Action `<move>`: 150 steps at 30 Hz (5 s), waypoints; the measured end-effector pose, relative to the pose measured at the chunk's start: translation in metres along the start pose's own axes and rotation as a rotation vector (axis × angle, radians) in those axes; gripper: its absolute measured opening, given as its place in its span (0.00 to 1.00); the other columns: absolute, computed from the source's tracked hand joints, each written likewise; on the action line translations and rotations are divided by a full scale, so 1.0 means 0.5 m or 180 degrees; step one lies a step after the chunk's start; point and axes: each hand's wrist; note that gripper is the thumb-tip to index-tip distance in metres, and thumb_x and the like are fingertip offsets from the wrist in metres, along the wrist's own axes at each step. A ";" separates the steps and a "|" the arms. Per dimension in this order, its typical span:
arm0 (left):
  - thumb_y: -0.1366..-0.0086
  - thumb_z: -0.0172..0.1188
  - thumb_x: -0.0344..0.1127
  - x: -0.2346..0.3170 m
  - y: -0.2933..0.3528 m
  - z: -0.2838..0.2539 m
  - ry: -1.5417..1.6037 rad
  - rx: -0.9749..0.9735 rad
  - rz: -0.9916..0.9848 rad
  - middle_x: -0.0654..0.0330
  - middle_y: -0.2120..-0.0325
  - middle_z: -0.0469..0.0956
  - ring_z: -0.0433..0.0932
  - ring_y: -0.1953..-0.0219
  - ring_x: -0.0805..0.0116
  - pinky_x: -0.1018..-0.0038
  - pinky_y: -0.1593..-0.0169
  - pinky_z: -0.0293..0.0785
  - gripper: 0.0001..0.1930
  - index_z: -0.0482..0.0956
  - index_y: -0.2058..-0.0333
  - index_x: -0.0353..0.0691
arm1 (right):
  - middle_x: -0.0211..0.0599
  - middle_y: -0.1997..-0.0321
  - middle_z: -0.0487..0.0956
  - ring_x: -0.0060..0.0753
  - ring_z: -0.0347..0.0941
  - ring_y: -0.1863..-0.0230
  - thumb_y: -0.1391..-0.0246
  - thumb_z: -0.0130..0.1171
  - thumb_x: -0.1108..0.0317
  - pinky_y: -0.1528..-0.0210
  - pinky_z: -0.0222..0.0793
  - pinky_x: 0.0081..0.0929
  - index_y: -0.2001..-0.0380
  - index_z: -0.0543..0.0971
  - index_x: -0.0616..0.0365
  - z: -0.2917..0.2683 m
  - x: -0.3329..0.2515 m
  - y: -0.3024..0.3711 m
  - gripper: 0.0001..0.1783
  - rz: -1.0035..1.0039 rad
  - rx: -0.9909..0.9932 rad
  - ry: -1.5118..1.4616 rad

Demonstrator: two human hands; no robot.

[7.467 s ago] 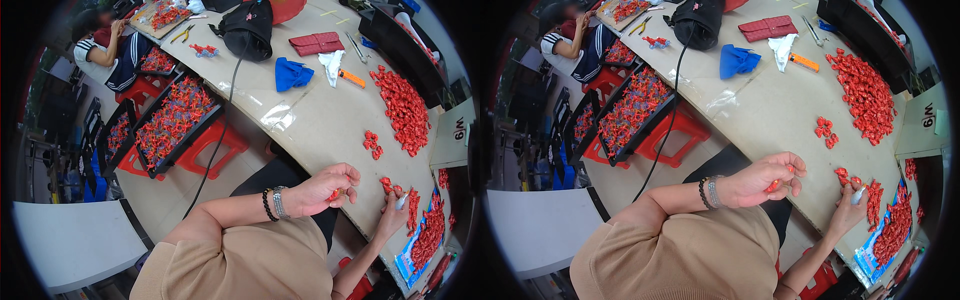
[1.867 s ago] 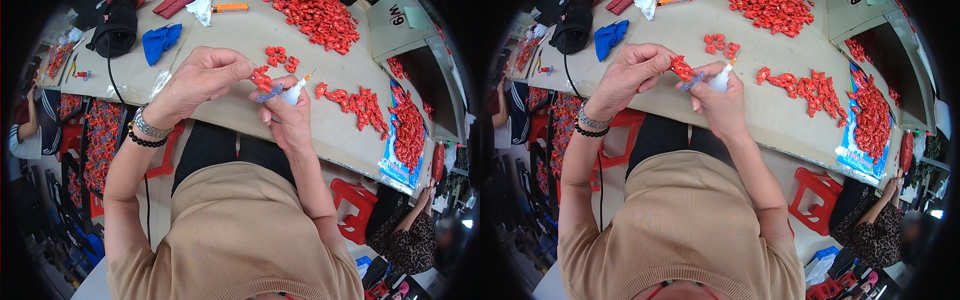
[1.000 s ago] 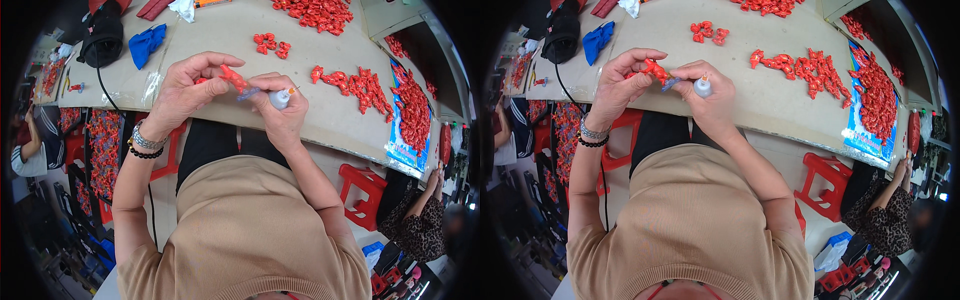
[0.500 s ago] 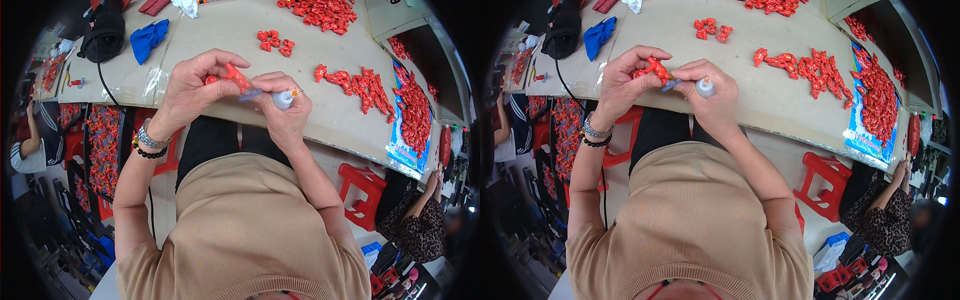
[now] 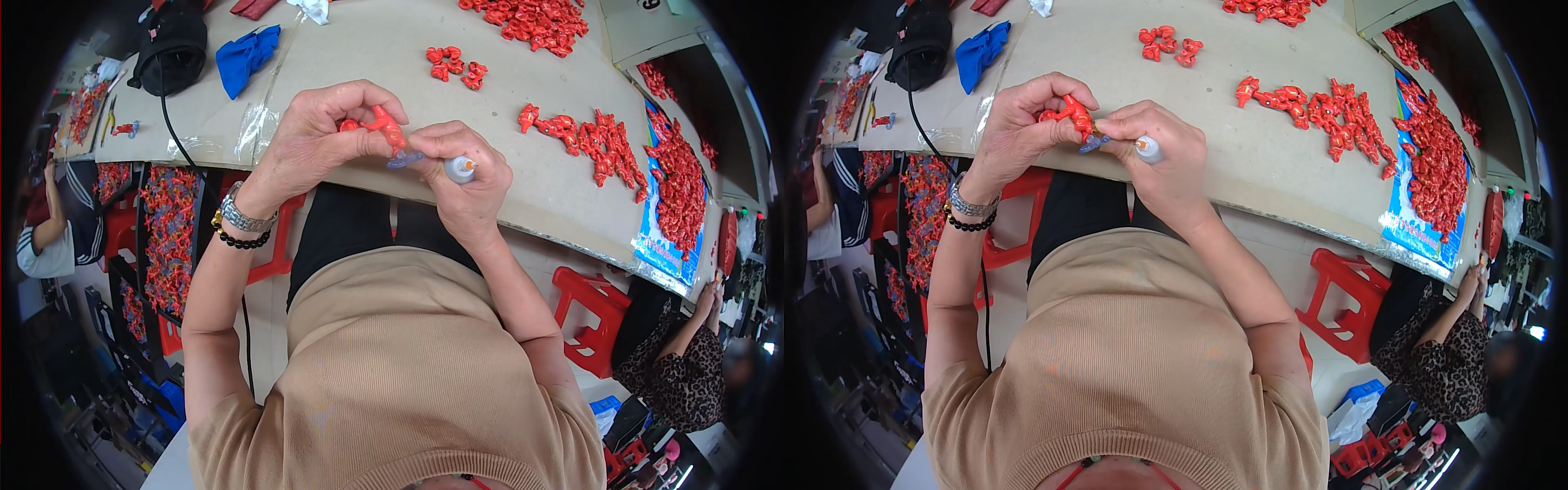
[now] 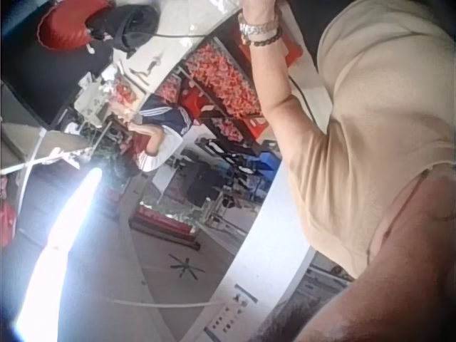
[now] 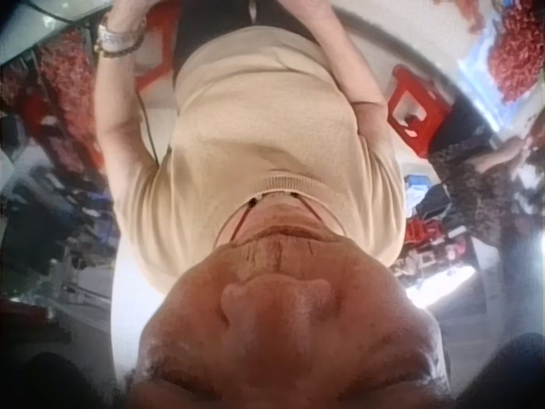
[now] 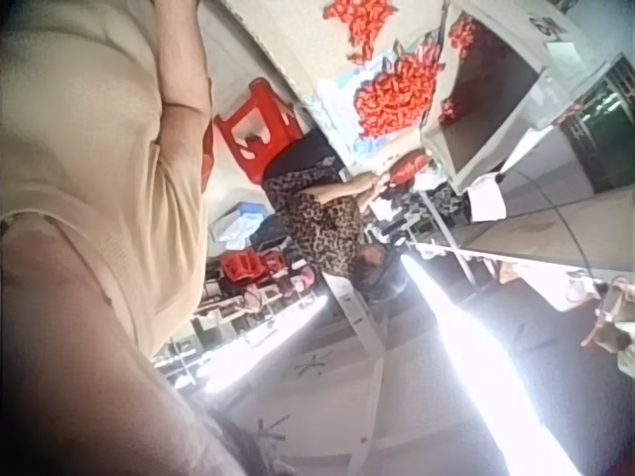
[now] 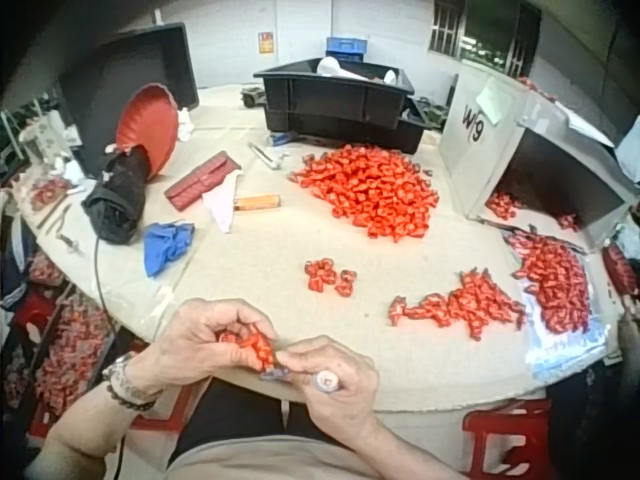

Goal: Applying glue to small red plastic components at a factory workbench.

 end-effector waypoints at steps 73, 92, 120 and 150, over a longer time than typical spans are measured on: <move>0.46 0.55 0.13 0.005 0.014 0.019 -0.0417 0.0265 0.1267 0.57 0.71 0.81 0.79 0.71 0.72 0.79 0.66 0.75 0.13 0.81 0.63 0.32 | 0.43 0.64 0.81 0.30 0.78 0.60 0.52 0.60 0.85 0.58 0.73 0.23 0.67 0.74 0.62 -0.002 -0.008 0.006 0.10 0.0124 0.0259 -0.0139; 0.36 0.57 0.25 0.107 0.086 -0.185 -0.0601 0.3244 0.1518 0.67 0.74 0.76 0.63 0.82 0.87 0.88 0.80 0.56 0.10 0.74 0.56 0.34 | 0.48 0.61 0.77 0.26 0.75 0.66 0.50 0.56 0.86 0.74 0.71 0.16 0.66 0.72 0.64 0.006 -0.006 0.024 0.09 0.0542 0.0536 -0.0626; 0.42 0.61 0.38 -0.164 0.233 -0.593 -0.4224 0.3709 -0.1705 0.47 0.69 0.80 0.79 0.63 0.46 0.54 0.61 0.75 0.17 0.76 0.53 0.51 | 0.45 0.63 0.77 0.21 0.71 0.71 0.48 0.59 0.81 0.75 0.68 0.15 0.66 0.74 0.63 0.012 -0.001 0.013 0.06 0.0702 0.0210 -0.0483; 0.37 0.53 0.28 0.166 -0.162 0.149 0.3445 -0.0649 -0.0453 0.57 0.78 0.73 0.69 0.82 0.79 0.81 0.83 0.58 0.14 0.64 0.54 0.31 | 0.33 0.69 0.74 0.17 0.65 0.74 0.41 0.57 0.71 0.75 0.57 0.11 0.59 0.72 0.60 -0.117 -0.058 0.010 0.09 0.0798 0.1740 -0.1186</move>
Point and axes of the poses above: each hand's wrist, its own y-axis away from the middle knuckle, its own z-axis out of the palm, x = y × z
